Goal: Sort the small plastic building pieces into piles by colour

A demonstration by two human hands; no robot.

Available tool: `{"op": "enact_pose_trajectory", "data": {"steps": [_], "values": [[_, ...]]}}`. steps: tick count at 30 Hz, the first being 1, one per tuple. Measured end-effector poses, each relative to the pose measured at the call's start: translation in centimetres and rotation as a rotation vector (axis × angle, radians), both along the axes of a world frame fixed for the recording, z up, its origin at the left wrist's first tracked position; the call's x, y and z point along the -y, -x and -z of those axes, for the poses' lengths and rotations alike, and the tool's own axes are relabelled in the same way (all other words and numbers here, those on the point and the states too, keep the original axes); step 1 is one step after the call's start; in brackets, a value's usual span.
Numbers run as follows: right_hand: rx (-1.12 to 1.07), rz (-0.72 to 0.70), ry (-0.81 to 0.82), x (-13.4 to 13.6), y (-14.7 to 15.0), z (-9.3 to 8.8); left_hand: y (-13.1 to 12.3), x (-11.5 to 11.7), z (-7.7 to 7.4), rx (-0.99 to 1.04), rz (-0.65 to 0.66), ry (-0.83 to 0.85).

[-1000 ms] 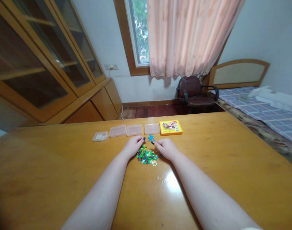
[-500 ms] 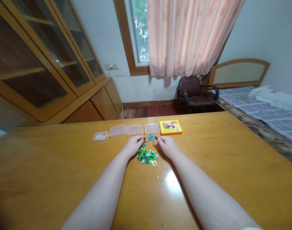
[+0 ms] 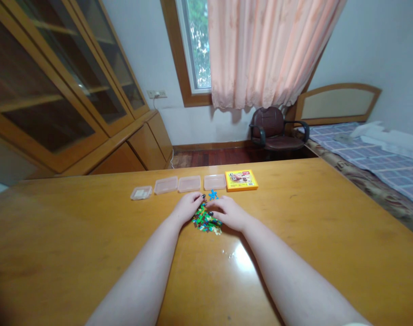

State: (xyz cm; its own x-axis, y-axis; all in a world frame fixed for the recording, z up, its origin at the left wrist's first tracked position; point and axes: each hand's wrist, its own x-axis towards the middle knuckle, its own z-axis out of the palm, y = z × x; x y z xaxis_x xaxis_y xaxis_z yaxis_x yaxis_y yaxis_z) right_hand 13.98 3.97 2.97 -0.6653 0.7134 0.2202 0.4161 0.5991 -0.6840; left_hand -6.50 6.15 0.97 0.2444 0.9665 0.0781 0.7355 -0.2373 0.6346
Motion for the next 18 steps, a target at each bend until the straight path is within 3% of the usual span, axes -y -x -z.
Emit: {"op": "enact_pose_trajectory", "data": {"steps": [7,13,18], "values": [[0.152,-0.04,-0.05,0.72,0.51,-0.74,-0.1,0.04,-0.14,0.006,-0.006,0.019],[0.136,0.101,-0.087,0.04,0.3,-0.27,-0.14,0.1,-0.34,0.036,-0.002,0.035],[0.117,-0.022,-0.047,0.26,0.45,0.08,-0.11,0.05,-0.09,0.009,-0.019,0.025]]}}
